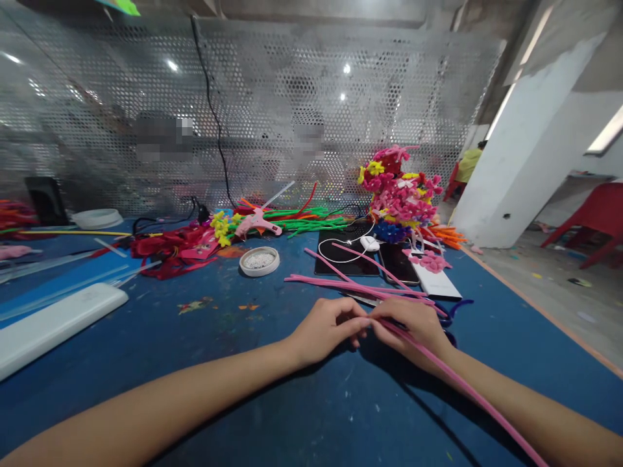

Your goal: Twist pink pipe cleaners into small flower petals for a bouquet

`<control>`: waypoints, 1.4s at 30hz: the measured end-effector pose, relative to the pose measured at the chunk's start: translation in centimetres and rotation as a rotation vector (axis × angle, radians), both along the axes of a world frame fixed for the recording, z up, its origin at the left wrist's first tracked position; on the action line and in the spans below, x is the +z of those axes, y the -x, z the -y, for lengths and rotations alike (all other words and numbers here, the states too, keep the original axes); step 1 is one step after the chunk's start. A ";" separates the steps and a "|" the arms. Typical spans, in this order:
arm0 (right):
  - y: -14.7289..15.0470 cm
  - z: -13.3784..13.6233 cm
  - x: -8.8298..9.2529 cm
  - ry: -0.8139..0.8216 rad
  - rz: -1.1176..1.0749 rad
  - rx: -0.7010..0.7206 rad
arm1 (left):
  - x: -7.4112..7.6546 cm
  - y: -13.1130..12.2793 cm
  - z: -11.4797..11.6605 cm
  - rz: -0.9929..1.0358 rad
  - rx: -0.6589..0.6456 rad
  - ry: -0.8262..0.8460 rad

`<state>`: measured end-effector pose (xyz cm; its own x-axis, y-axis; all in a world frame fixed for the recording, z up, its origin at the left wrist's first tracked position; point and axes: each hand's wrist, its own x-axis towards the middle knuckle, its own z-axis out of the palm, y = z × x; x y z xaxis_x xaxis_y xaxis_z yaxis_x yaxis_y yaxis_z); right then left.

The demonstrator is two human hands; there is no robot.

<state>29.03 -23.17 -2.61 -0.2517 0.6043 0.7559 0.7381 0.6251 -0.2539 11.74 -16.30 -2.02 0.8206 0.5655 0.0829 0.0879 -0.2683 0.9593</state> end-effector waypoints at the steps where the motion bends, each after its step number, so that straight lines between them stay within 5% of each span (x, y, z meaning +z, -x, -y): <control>1: 0.1 0.0 0.1 0.017 -0.012 0.004 | -0.1 -0.1 -0.1 0.013 0.013 0.054; 13: -1.4 -0.4 0.3 -0.057 -0.055 -0.053 | -0.3 -0.6 -0.9 0.111 0.224 0.176; 23: -1.1 -0.4 0.4 -0.144 -0.036 -0.057 | -0.3 -0.6 -0.8 0.103 0.254 0.178; 30: -1.4 -0.5 0.1 -0.147 -0.033 -0.110 | -0.4 -0.4 -0.6 0.100 0.109 0.163; 37: -1.3 -0.5 0.0 -0.154 0.004 -0.070 | -0.4 -0.4 -0.7 0.102 0.127 0.083; 42: -1.3 -0.6 -0.3 -0.167 0.005 -0.067 | 0.1 -0.2 -0.4 0.067 -0.025 -0.052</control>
